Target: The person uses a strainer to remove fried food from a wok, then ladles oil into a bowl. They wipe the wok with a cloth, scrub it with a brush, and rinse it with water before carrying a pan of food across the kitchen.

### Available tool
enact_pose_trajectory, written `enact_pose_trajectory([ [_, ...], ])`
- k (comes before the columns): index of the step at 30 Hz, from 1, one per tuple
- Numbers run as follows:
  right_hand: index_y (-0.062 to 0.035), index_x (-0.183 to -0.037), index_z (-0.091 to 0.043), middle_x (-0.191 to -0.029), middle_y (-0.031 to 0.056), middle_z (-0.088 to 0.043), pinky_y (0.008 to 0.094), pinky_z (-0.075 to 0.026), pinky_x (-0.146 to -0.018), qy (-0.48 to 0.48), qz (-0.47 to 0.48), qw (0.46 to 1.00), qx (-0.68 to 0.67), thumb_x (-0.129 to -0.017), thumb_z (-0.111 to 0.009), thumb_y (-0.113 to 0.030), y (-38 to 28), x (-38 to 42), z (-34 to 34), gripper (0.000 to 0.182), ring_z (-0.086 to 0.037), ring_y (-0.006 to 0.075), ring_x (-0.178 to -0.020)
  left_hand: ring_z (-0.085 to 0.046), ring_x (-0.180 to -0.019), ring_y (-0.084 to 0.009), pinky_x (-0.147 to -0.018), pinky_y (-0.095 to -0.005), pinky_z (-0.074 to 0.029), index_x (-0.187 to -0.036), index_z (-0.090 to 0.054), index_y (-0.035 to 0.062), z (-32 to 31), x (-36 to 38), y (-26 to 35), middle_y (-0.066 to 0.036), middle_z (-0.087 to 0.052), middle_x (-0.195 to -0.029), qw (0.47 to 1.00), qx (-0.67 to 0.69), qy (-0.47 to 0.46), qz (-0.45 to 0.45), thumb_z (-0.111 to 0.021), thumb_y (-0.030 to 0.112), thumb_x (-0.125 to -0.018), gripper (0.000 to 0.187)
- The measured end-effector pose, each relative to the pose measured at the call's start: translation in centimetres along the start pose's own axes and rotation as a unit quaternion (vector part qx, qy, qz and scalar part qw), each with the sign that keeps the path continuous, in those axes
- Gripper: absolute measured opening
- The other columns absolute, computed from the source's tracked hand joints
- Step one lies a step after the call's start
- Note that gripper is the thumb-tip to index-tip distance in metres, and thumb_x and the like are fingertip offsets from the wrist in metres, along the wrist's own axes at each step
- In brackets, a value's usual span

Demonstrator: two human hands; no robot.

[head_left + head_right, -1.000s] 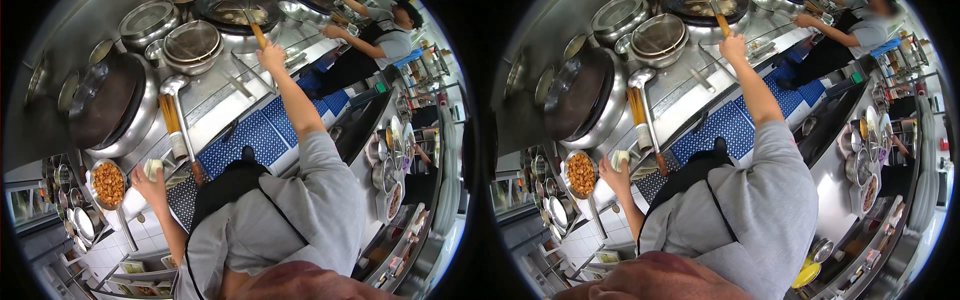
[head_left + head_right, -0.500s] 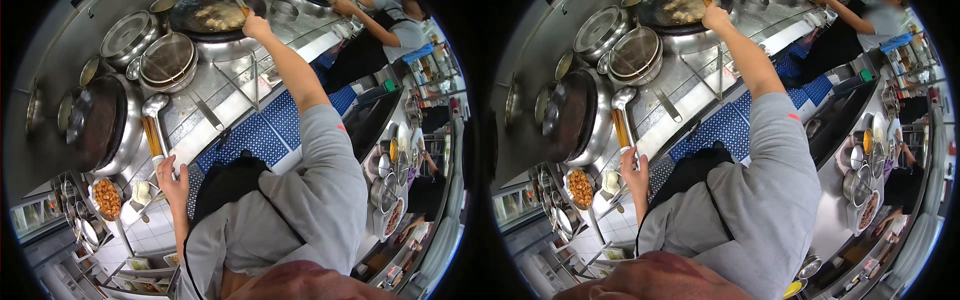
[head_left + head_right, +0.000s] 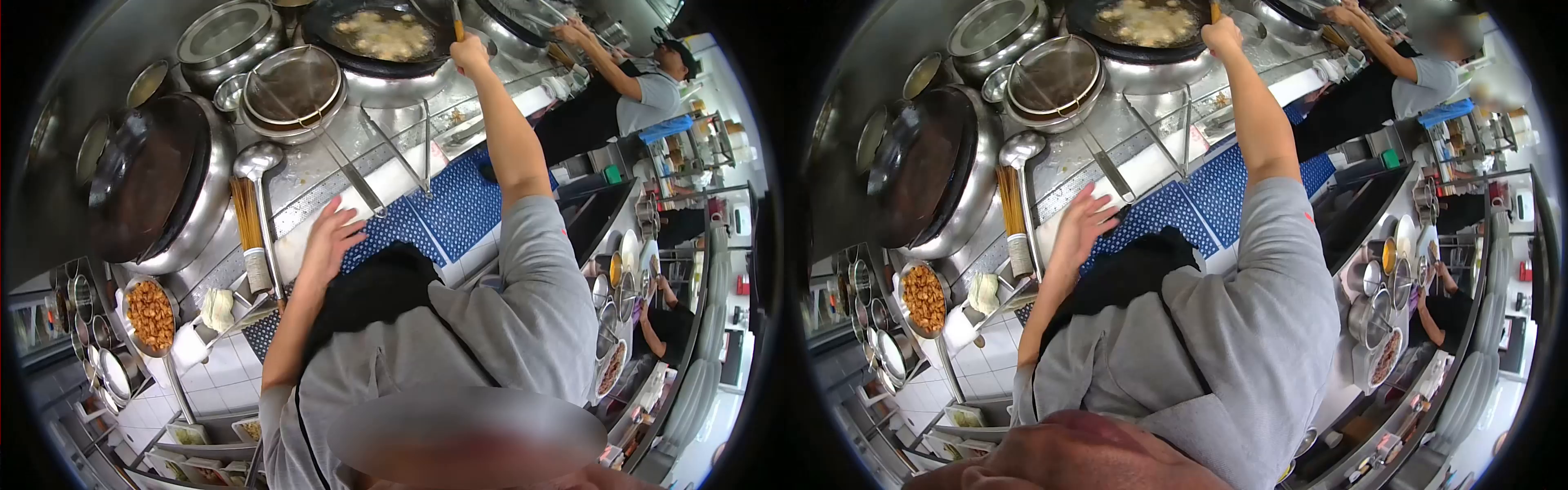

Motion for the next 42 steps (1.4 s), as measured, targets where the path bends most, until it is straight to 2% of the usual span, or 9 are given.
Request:
enact_pose_trajectory([
  [2, 0.0006, -0.088, -0.063, -0.066, 0.0129, -0.062, 0.0373, -0.046, -0.041, 0.023, -0.023, 0.998, -0.056, -0.078, -0.051, -0.009, 3.6, -4.0, -3.5, 0.018, -0.060, 0.0215, -0.050, -0.061, -0.105, -0.0361, -0.093, -0.0493, -0.050, -0.141, -0.037, 0.0101, -2.7, -2.1, -0.9, -0.022, -0.060, -0.117, 0.988, 0.116, -0.089, 0.049, -0.055, 0.028, -0.095, 0.052],
  [6, 0.0016, -0.099, -0.049, -0.067, 0.0122, -0.054, 0.0323, -0.043, -0.040, -0.178, -0.199, 0.881, -0.391, -0.086, -0.052, 0.000, 3.2, -1.7, -6.0, 0.014, -0.050, 0.0182, -0.047, -0.066, -0.094, -0.0302, -0.083, -0.0455, -0.055, -0.133, -0.045, 0.0159, -3.9, -2.8, 0.0, -0.018, -0.064, -0.107, 0.985, 0.106, -0.135, 0.002, -0.055, 0.027, -0.095, 0.041],
  [11, 0.0055, -0.099, -0.044, -0.074, 0.0139, -0.055, 0.0206, -0.043, -0.043, -0.365, -0.305, 0.665, -0.575, -0.089, -0.052, 0.000, 4.4, -2.0, -8.5, 0.014, -0.052, 0.0149, -0.054, -0.052, -0.054, -0.0137, -0.047, -0.0246, -0.041, -0.128, -0.048, 0.0120, 0.6, -0.4, 1.6, -0.003, -0.058, -0.075, 0.994, 0.044, 0.066, -0.073, -0.055, 0.021, -0.095, 0.035],
  [15, 0.0037, -0.094, -0.048, -0.071, 0.0101, -0.056, 0.0230, -0.040, -0.039, -0.343, -0.286, 0.752, -0.485, -0.089, -0.052, -0.001, 4.7, 0.2, -6.2, 0.008, -0.050, 0.0127, -0.051, -0.048, -0.051, -0.0105, -0.045, -0.0219, -0.037, -0.129, -0.053, 0.0076, 5.6, 1.7, 3.2, -0.005, -0.060, -0.075, 0.967, 0.010, 0.222, -0.126, -0.056, 0.019, -0.095, 0.036],
  [22, -0.0057, -0.140, -0.044, -0.072, 0.0043, -0.055, 0.0242, -0.035, -0.034, -0.257, 0.039, 0.923, -0.284, -0.089, -0.056, -0.003, 1.6, 5.3, 0.3, 0.053, -0.044, 0.0081, -0.045, -0.060, -0.087, -0.0158, -0.076, -0.0277, -0.046, -0.129, -0.056, 0.0020, 6.9, 4.2, 6.8, -0.011, -0.065, -0.107, 0.908, -0.214, 0.317, -0.172, -0.061, 0.022, -0.092, 0.042],
  [25, -0.0075, -0.141, -0.044, -0.072, 0.0036, -0.054, 0.0250, -0.035, -0.035, -0.216, 0.071, 0.936, -0.267, -0.087, -0.055, -0.002, 1.5, 7.3, 1.6, 0.055, -0.043, 0.0081, -0.045, -0.061, -0.091, -0.0175, -0.081, -0.0308, -0.047, -0.124, -0.060, -0.0001, 3.0, 6.5, 9.8, -0.011, -0.063, -0.112, 0.620, -0.553, 0.412, -0.375, -0.064, 0.016, -0.089, 0.039],
  [30, -0.0052, -0.131, -0.053, -0.067, 0.0039, -0.054, 0.0270, -0.035, -0.035, -0.208, 0.056, 0.947, -0.239, -0.084, -0.053, -0.001, 3.1, 8.6, 0.4, 0.048, -0.044, 0.0093, -0.043, -0.061, -0.094, -0.0149, -0.077, -0.0269, -0.050, -0.117, -0.063, 0.0008, -2.3, 5.5, 8.2, -0.010, -0.064, -0.107, 0.808, -0.371, 0.198, -0.412, -0.064, 0.005, -0.087, 0.030],
  [34, -0.0061, -0.136, -0.050, -0.070, 0.0036, -0.053, 0.0261, -0.035, -0.035, -0.203, 0.020, 0.947, -0.247, -0.085, -0.055, -0.002, 2.6, 8.9, 2.5, 0.051, -0.043, 0.0086, -0.045, -0.062, -0.078, -0.0123, -0.069, -0.0248, -0.050, -0.114, -0.065, 0.0018, -4.4, 2.8, 4.6, -0.006, -0.067, -0.093, 0.861, -0.436, 0.026, -0.260, -0.065, 0.009, -0.087, 0.028],
  [42, -0.0014, -0.098, -0.058, -0.060, 0.0060, -0.051, 0.0316, -0.035, -0.035, -0.141, 0.003, 0.967, -0.214, -0.082, -0.054, -0.004, 3.2, -0.6, 3.0, 0.017, -0.045, 0.0146, -0.042, -0.066, -0.075, -0.0303, -0.072, -0.0380, -0.051, -0.104, -0.068, 0.0010, -2.1, 0.9, -2.2, -0.016, -0.069, -0.083, 0.761, -0.636, -0.103, -0.077, -0.065, 0.032, -0.085, 0.037],
])
Point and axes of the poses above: each hand's wrist, its own x-axis away from the middle knuckle, its own z-axis out of the back of the hand, y = z × x, the point moved 5 cm from there along -x, towards the middle knuckle
